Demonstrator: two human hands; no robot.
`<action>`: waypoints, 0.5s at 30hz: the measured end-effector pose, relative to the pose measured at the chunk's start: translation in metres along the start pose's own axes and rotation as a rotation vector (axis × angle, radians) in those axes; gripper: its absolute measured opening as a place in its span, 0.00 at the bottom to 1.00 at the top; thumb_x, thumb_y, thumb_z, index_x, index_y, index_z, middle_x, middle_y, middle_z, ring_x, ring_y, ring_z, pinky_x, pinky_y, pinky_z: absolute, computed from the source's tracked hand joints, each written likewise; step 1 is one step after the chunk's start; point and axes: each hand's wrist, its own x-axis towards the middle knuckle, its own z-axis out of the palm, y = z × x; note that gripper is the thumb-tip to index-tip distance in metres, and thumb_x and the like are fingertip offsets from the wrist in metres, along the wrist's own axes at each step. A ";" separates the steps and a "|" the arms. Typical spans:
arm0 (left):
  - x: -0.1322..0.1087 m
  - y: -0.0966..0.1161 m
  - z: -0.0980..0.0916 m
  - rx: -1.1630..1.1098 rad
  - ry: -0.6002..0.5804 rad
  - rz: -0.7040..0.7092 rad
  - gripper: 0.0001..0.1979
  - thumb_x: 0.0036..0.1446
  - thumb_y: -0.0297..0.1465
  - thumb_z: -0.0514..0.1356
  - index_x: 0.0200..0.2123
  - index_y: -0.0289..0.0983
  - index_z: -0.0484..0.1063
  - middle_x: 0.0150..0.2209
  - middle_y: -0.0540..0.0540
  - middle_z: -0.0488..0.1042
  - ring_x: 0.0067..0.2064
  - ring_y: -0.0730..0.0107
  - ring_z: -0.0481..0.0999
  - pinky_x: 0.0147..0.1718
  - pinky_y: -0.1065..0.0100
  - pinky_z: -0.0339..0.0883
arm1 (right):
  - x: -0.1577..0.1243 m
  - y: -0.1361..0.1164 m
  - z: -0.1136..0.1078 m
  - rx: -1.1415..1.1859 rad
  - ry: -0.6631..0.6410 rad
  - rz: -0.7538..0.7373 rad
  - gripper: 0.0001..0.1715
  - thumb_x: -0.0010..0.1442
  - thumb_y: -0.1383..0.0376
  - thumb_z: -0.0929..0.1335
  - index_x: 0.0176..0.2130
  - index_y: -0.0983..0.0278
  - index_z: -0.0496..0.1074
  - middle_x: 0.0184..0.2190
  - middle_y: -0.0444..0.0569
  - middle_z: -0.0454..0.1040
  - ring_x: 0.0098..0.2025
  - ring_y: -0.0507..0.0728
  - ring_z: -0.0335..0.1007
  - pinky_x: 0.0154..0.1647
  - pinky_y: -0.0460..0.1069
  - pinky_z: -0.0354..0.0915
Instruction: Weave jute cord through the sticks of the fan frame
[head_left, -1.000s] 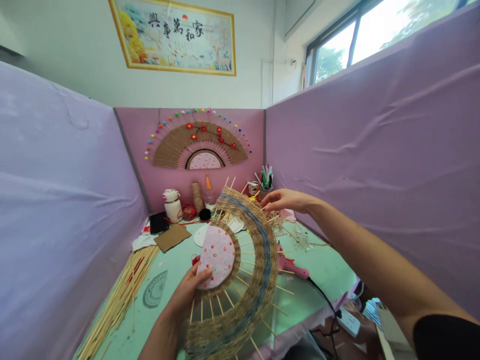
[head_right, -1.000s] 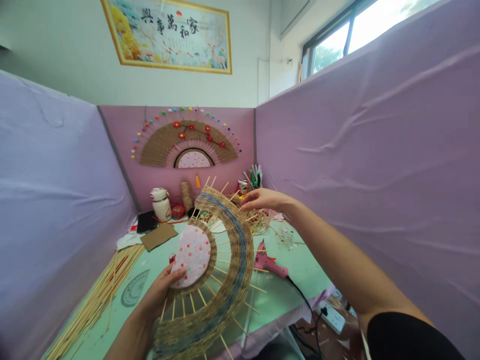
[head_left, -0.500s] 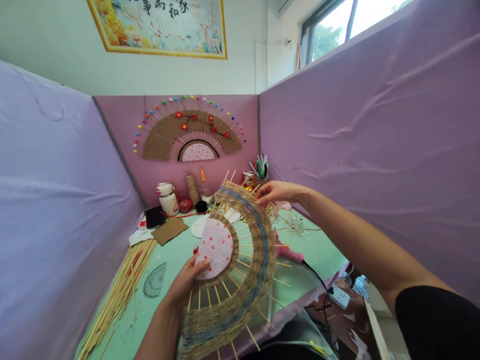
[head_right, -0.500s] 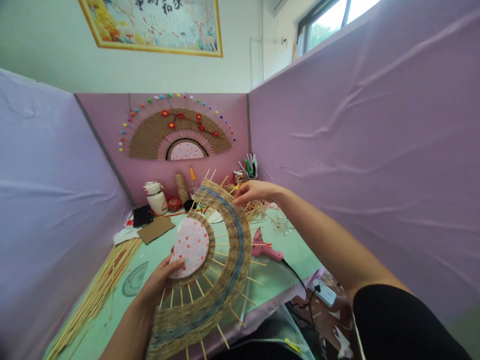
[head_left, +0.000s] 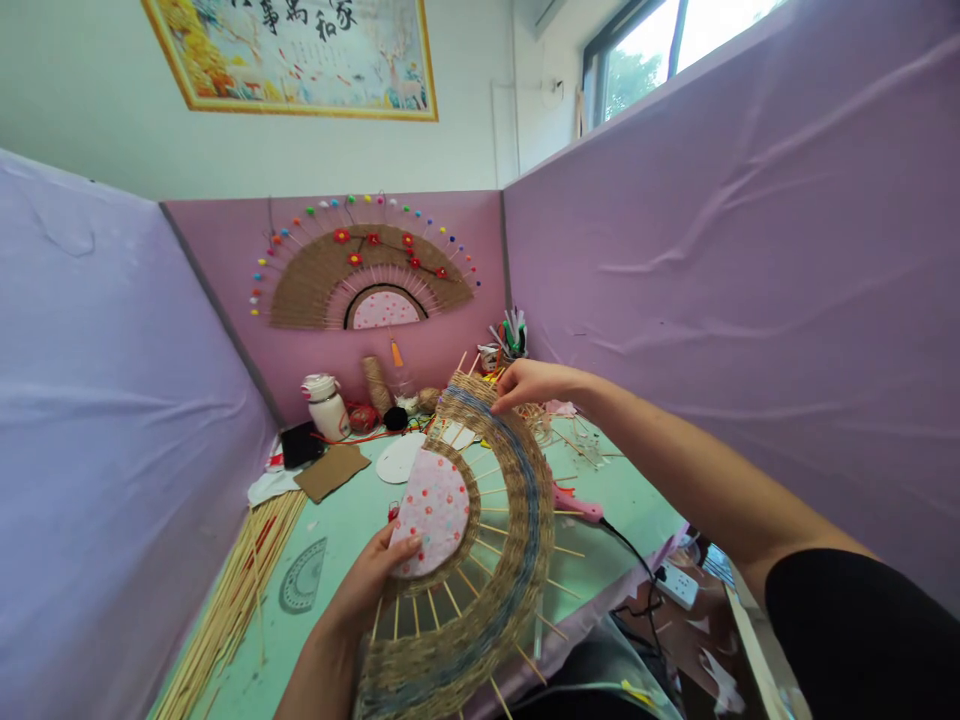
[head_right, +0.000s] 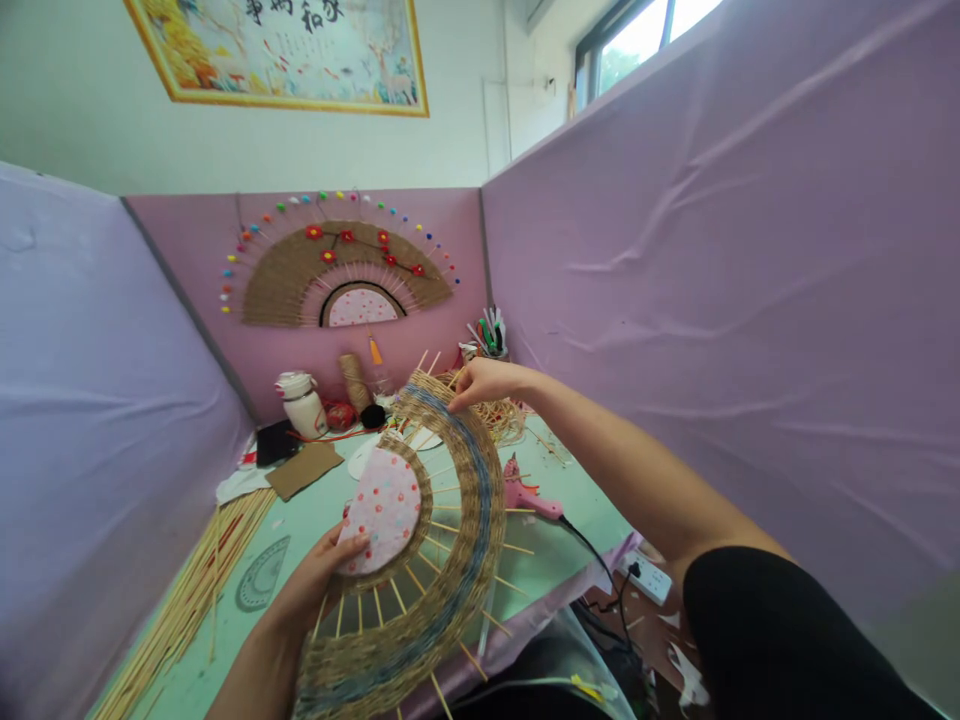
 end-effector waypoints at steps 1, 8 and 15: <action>0.000 0.000 0.000 0.001 0.007 0.001 0.26 0.41 0.32 0.71 0.45 0.31 0.73 0.34 0.41 0.79 0.27 0.68 0.76 0.26 0.68 0.73 | 0.001 0.002 0.000 0.011 0.010 0.007 0.25 0.46 0.46 0.71 0.23 0.65 0.74 0.18 0.41 0.61 0.22 0.49 0.51 0.25 0.48 0.47; -0.002 0.001 0.003 -0.009 0.041 0.019 0.23 0.43 0.30 0.70 0.44 0.30 0.73 0.33 0.41 0.80 0.27 0.67 0.77 0.27 0.68 0.73 | -0.001 0.012 -0.007 0.175 0.123 -0.007 0.25 0.46 0.45 0.72 0.28 0.64 0.76 0.25 0.46 0.71 0.27 0.51 0.60 0.30 0.48 0.54; 0.001 0.005 -0.002 -0.118 0.163 0.054 0.18 0.50 0.26 0.64 0.46 0.28 0.71 0.32 0.40 0.80 0.26 0.64 0.78 0.28 0.65 0.75 | -0.009 0.014 -0.002 0.586 0.548 0.066 0.25 0.49 0.45 0.71 0.30 0.65 0.72 0.30 0.51 0.76 0.30 0.52 0.67 0.33 0.47 0.62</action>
